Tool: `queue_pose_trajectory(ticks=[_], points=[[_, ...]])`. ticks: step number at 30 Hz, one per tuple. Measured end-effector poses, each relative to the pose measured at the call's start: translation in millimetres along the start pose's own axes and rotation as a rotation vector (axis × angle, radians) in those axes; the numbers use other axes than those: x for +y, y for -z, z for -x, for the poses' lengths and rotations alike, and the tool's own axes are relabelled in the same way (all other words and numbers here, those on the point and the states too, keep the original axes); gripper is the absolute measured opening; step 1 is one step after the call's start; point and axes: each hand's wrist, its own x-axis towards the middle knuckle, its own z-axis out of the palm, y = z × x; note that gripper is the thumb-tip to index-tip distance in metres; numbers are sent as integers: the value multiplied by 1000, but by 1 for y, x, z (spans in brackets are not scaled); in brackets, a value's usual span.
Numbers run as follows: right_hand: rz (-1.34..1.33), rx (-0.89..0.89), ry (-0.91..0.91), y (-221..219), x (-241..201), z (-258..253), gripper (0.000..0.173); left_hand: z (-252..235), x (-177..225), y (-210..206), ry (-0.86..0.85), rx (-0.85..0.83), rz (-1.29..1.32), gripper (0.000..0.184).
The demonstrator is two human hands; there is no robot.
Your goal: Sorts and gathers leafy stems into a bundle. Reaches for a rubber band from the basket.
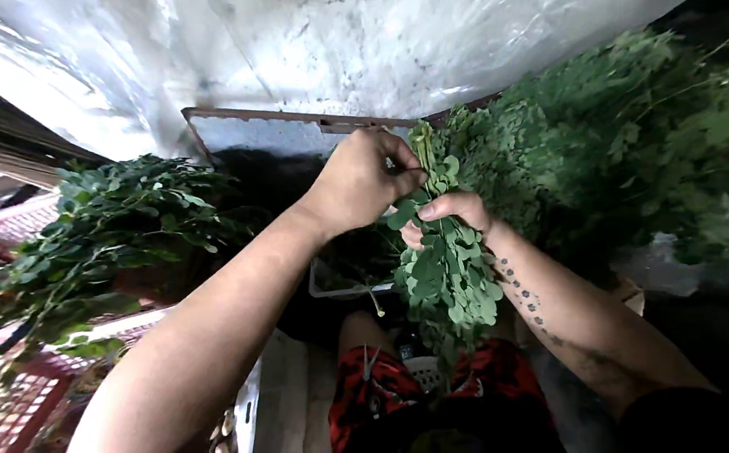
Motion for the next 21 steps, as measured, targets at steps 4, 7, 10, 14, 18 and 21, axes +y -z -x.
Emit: queue_pose_trajectory(ticks=[4, 7, 10, 14, 18, 21], points=[[92, 235, -11, -8, 0, 9, 31, -2, 1, 3, -34, 20, -104, 14], [228, 302, 42, -5, 1, 12, 42, -2, 1, 13, -45, 67, -55, 14], [205, 246, 26, -2, 2, 10, 43, -2, 0, 9, -19, 123, -17, 13], [264, 214, 70, -13, -3, 8, 24, 0, -11, 1, -80, 167, 78, 16], [413, 384, -56, -24, -9, 9, 26, 1, -13, -9, -5, 84, 190, 29], [527, 475, -152, -35, -9, 1, 35, 1, -12, -17, -17, 91, -40, 41]])
